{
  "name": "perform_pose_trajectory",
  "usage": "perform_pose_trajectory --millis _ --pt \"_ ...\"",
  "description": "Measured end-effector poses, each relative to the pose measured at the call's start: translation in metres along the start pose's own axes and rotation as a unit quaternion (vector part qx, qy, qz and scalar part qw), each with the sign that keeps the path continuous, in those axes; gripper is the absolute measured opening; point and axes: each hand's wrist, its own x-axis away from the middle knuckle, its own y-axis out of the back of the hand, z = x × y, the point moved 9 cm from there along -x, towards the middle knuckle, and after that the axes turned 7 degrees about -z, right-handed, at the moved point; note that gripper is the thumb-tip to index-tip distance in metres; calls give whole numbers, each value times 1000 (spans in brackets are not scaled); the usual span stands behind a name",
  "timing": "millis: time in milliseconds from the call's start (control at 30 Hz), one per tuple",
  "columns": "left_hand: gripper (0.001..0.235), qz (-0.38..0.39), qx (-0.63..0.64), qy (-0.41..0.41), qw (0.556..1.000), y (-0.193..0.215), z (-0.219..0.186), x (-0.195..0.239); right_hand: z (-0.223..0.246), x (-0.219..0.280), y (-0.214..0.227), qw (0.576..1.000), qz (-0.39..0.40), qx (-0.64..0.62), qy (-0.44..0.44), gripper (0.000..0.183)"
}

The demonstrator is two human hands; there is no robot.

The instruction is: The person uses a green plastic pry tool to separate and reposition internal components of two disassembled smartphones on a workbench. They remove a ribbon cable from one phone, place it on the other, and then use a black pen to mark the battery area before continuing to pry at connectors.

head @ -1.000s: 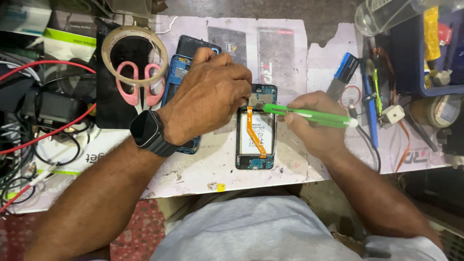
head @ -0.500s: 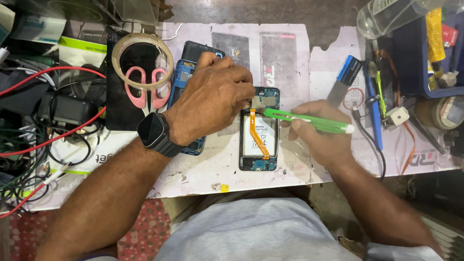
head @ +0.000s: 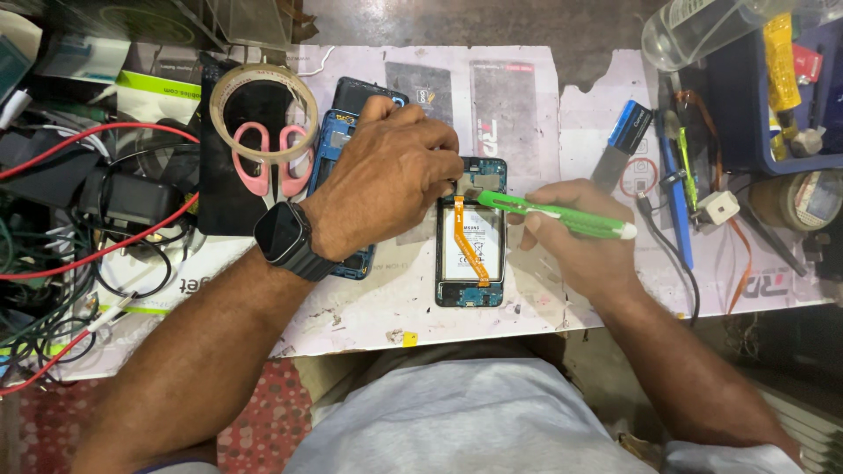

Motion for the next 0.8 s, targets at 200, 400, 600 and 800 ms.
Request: perform_pose_trajectory --millis 200,400,600,800 --pt "6 -3 -3 -3 1000 0 0 0 -1 2 0 999 -14 5 -30 16" --pt "7 5 2 4 1000 -2 1 0 -3 4 -3 996 -30 -49 -67 14" --pt "8 3 -2 0 1000 0 -1 0 -5 4 -4 991 -39 -81 -96 13" --pt "5 8 -1 4 1000 -1 -1 0 -8 4 -6 989 -32 -112 -94 12"
